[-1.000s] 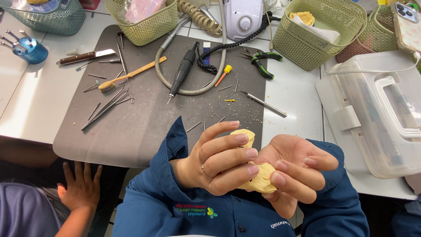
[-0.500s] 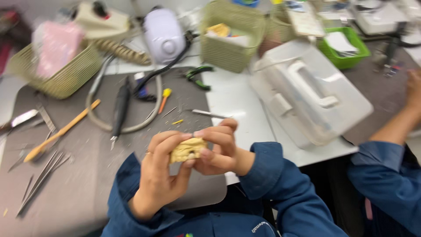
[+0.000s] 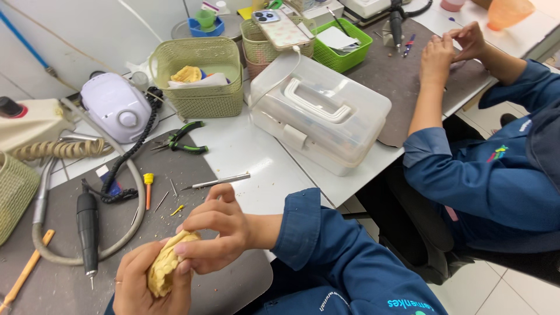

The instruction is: The person assembles a dental prosthesis by hand, inserting small metal pins into a yellow denture model and adjusting the fit. The person repeatedly picks up pins, aligns them with holes in the model, and presses them in place.

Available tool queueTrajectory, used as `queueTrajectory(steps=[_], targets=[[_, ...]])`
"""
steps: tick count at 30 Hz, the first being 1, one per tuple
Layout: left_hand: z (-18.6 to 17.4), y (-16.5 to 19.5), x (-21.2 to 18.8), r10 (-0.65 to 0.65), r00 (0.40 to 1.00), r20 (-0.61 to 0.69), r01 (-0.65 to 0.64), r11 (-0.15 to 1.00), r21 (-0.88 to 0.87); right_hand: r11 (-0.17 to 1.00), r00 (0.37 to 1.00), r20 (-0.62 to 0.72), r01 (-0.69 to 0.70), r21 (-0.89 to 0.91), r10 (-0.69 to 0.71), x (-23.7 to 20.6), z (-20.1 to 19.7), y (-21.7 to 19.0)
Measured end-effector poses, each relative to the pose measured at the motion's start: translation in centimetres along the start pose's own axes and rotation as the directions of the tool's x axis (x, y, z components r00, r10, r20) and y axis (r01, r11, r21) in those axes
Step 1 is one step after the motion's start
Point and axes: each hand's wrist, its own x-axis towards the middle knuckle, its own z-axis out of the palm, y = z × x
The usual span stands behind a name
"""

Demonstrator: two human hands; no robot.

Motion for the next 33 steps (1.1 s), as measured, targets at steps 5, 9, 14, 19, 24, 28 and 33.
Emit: queueTrajectory(steps=[5,9,14,19,24,28,33], targets=[[-0.3,-0.6,-0.8,-0.043,0.999,0.032,0.044,0.999,-0.020,0.998,0.998,0.013,-0.054,0.026,0.054,-0.4,0.3,-0.4],[-0.2,-0.1,-0.5,-0.210,0.973,0.096,0.224,0.960,-0.167,0.997,0.997,0.052,-0.062,0.042,0.060,0.0,0.0,0.1],[1.1,1.3,0.2,-0.212,0.974,-0.078,0.205,0.975,-0.088,0.992,0.989,0.111,-0.102,0.070,0.094,0.1,-0.5,0.8],[2.3,0.8,2.1,-0.120,0.986,-0.117,0.113,0.992,-0.064,0.985,0.988,0.098,-0.126,0.116,0.115,-0.3,-0.3,2.5],[3.4,-1.2,3.8,0.059,0.992,-0.110,-0.073,0.990,-0.125,0.988,0.995,0.064,-0.083,0.133,0.075,-0.5,0.6,4.2],[3.9,-2.6,4.4,0.215,0.966,-0.144,-0.231,0.967,-0.110,0.993,0.999,0.032,-0.020,0.116,0.016,-0.7,1.0,5.0],[4.2,-3.7,4.8,0.370,0.913,-0.173,-0.387,0.919,-0.074,0.993,0.999,0.022,0.022,0.120,-0.025,-1.7,1.3,5.3]])
